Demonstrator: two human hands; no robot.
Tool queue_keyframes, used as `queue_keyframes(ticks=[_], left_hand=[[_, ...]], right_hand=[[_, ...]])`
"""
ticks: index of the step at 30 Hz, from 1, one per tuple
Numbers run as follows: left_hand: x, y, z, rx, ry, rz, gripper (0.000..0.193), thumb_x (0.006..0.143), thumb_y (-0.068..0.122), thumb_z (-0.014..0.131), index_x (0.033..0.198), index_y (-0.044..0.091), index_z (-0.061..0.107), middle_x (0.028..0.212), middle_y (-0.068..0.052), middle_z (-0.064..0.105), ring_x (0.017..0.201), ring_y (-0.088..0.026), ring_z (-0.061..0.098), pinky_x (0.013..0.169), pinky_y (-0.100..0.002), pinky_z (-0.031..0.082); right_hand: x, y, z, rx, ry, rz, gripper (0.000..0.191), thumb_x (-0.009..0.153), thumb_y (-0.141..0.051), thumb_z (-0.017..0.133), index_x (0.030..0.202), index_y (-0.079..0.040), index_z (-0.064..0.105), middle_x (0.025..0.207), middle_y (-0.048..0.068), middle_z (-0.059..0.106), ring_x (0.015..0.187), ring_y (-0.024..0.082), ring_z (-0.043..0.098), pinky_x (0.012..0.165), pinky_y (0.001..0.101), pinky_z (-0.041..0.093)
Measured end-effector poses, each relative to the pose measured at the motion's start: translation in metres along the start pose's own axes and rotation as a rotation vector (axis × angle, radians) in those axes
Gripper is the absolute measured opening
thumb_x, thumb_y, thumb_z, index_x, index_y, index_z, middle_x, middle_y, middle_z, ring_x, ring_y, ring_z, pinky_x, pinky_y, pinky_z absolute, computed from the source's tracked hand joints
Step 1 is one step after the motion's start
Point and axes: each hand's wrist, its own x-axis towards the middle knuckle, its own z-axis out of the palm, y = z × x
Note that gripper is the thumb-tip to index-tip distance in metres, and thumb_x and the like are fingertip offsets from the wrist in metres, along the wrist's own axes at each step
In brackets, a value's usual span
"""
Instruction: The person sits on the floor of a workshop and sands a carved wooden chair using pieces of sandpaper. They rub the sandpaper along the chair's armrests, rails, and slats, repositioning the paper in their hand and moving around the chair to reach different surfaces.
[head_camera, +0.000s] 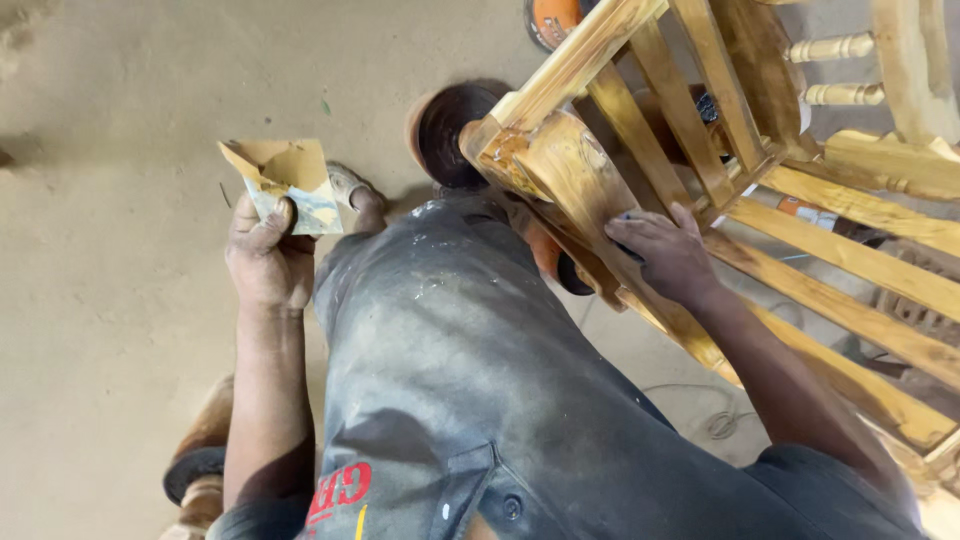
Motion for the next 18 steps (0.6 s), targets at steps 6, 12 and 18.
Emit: queue_keyframes(ticks=[6, 12, 18], left_hand=[[0.033, 0.035, -0.021, 0.052, 0.034, -0.096, 0.028, 0.102, 0.004, 0.06, 0.13, 0.001, 0.063, 0.122, -0.01, 0.07, 0.113, -0.024, 0.068, 0.101, -0.042, 0.057], [0.05, 0.063, -0.046, 0.133, 0.036, -0.18, 0.026, 0.1, 0.004, 0.059, 0.125, 0.002, 0.065, 0.119, -0.01, 0.071, 0.109, -0.024, 0.069, 0.098, -0.041, 0.057], [0.078, 0.104, -0.027, 0.278, 0.059, -0.279, 0.023, 0.098, 0.004, 0.057, 0.119, 0.004, 0.066, 0.113, -0.009, 0.072, 0.102, -0.022, 0.069, 0.091, -0.04, 0.057]], right_hand=[[0.017, -0.022, 0.004, 0.471, 0.288, 0.295, 0.028, 0.1, -0.009, 0.066, 0.127, -0.009, 0.07, 0.125, 0.012, 0.072, 0.113, 0.024, 0.07, 0.098, 0.0365, 0.054], [0.05, -0.058, 0.023, 0.947, 0.556, 0.528, 0.027, 0.1, -0.008, 0.063, 0.123, 0.004, 0.068, 0.113, 0.013, 0.073, 0.102, 0.018, 0.069, 0.092, 0.0314, 0.054], [0.073, -0.086, 0.006, 1.452, 0.814, 0.75, 0.022, 0.094, -0.011, 0.064, 0.113, 0.0, 0.066, 0.103, 0.008, 0.071, 0.093, 0.019, 0.071, 0.086, 0.0339, 0.058]])
